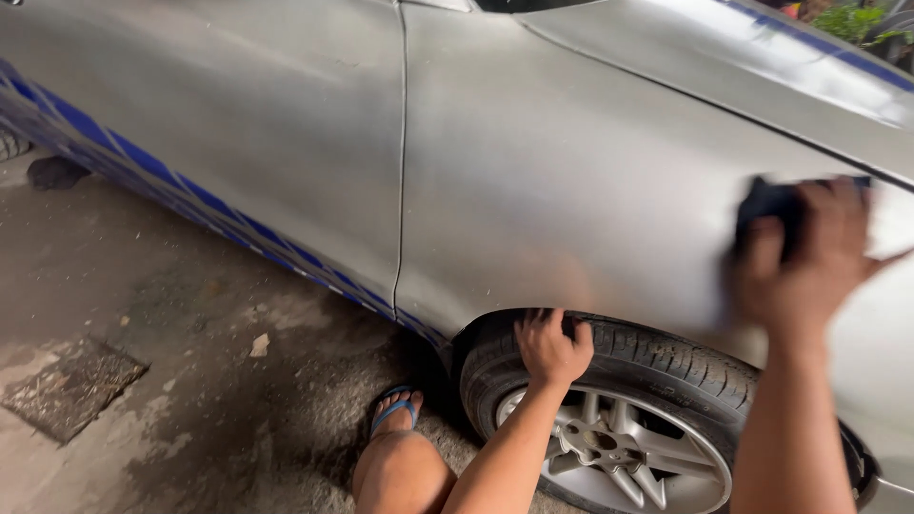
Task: Sanding the front fender of a silver car using a piece of sandpaper to prepare the surface.
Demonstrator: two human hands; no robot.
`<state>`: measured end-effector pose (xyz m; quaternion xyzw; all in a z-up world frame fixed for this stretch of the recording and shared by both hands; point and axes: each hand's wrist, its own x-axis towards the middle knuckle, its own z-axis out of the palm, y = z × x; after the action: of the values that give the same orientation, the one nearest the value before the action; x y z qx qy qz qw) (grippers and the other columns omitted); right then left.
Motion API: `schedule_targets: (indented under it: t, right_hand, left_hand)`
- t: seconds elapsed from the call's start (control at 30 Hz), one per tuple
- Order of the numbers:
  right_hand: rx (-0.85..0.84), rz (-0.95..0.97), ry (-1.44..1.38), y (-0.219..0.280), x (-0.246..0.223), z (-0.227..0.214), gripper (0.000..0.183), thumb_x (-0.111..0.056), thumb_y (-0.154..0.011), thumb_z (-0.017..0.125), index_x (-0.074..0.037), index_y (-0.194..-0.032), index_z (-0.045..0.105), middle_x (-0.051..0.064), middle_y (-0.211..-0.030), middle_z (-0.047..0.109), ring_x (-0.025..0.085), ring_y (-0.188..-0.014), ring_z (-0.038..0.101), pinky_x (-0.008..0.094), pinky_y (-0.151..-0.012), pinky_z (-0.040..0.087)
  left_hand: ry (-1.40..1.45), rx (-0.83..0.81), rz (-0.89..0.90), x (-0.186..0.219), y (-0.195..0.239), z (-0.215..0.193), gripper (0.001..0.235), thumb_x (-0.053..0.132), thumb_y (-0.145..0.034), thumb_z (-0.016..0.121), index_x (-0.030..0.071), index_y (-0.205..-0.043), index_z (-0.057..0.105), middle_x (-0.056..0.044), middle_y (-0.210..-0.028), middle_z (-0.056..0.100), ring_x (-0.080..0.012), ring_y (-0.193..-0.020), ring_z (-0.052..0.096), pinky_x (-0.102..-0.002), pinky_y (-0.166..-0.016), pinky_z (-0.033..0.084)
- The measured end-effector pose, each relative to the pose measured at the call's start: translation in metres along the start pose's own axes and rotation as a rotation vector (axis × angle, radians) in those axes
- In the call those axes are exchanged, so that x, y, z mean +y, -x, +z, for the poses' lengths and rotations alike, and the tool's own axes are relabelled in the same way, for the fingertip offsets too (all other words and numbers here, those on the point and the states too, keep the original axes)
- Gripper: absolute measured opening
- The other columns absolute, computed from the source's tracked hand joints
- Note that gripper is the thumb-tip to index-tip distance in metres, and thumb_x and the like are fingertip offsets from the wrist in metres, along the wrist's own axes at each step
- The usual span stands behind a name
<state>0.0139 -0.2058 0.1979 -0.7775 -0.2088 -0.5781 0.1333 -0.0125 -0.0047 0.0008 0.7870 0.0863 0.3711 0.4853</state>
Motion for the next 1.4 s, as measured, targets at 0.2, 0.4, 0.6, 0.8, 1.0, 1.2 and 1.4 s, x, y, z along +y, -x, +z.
schedule_targets:
  t: [0.2, 0.4, 0.6, 0.8, 1.0, 1.2, 1.4]
  right_hand:
    - [0.006, 0.234, 0.377, 0.006, 0.03, -0.014, 0.045, -0.02, -0.111, 0.06, 0.001, -0.15, 0.056, 0.03, -0.131, 0.069, 0.055, -0.103, 0.064, 0.064, -0.071, 0.043]
    - [-0.041, 0.209, 0.147, -0.025, -0.002, 0.039, 0.053, -0.032, -0.111, 0.049, 0.002, -0.15, 0.058, 0.031, -0.152, 0.054, 0.052, -0.143, 0.033, 0.073, -0.105, -0.001]
    - [-0.19, -0.196, -0.025, -0.111, -0.137, 0.12, 0.053, -0.033, -0.1, 0.06, -0.003, -0.144, 0.059, 0.029, -0.144, 0.056, 0.052, -0.136, 0.045, 0.074, -0.111, 0.005]
    - [-0.459, -0.191, -0.022, -0.175, -0.23, 0.207, 0.06, -0.045, -0.105, 0.035, -0.016, -0.157, 0.041, 0.02, -0.163, 0.034, 0.043, -0.149, 0.025, 0.066, -0.116, 0.004]
    - [-0.546, -0.236, 0.015, -0.192, -0.265, 0.207, 0.049, -0.046, -0.106, 0.03, -0.037, -0.153, 0.043, 0.016, -0.157, 0.036, 0.036, -0.142, 0.028, 0.058, -0.11, 0.015]
    - [-0.518, -0.636, 0.102, -0.088, -0.284, 0.198, 0.044, -0.053, -0.099, 0.044, -0.054, -0.143, 0.052, 0.009, -0.17, 0.029, 0.039, -0.156, 0.017, 0.061, -0.126, 0.003]
    - [-1.064, -1.013, 0.645, 0.08, -0.294, 0.147, 0.048, -0.054, -0.107, 0.02, -0.052, -0.156, 0.019, -0.008, -0.173, -0.001, 0.026, -0.159, -0.012, 0.058, -0.13, -0.01]
  left_hand:
    - [-0.019, 0.033, 0.059, -0.003, 0.001, 0.002, 0.029, 0.031, -0.079, 0.06, 0.01, -0.092, 0.075, -0.012, -0.104, 0.078, -0.0382, -0.108, 0.068, -0.071, -0.103, 0.038]
    - [-0.05, -0.015, 0.039, -0.015, 0.003, 0.011, 0.04, 0.033, -0.079, 0.062, 0.012, -0.11, 0.075, -0.015, -0.116, 0.075, -0.0408, -0.116, 0.063, -0.069, -0.108, 0.035]
    - [-0.062, 0.083, 0.058, -0.001, 0.0, 0.004, 0.031, 0.029, -0.074, 0.061, 0.014, -0.096, 0.076, -0.015, -0.095, 0.075, -0.0421, -0.092, 0.067, -0.065, -0.093, 0.043]
    - [-0.227, 0.043, 0.078, -0.024, 0.003, 0.023, 0.013, 0.024, -0.073, 0.068, 0.014, -0.08, 0.068, -0.012, -0.082, 0.07, -0.0385, -0.087, 0.062, -0.05, -0.082, 0.042]
    - [-0.142, 0.122, 0.06, -0.083, 0.011, 0.076, 0.014, 0.02, -0.084, 0.064, 0.01, -0.078, 0.073, -0.008, -0.075, 0.07, -0.0298, -0.093, 0.064, -0.045, -0.086, 0.043]
    - [-0.231, 0.225, 0.148, -0.079, 0.033, 0.03, 0.029, 0.025, -0.083, 0.062, 0.009, -0.105, 0.072, -0.011, -0.096, 0.071, -0.0334, -0.094, 0.065, -0.049, -0.095, 0.046]
    - [-0.109, 0.31, 0.236, -0.004, 0.0, 0.003, 0.008, 0.023, -0.081, 0.066, 0.019, -0.088, 0.069, 0.002, -0.077, 0.061, -0.025, -0.077, 0.065, -0.041, -0.078, 0.051]
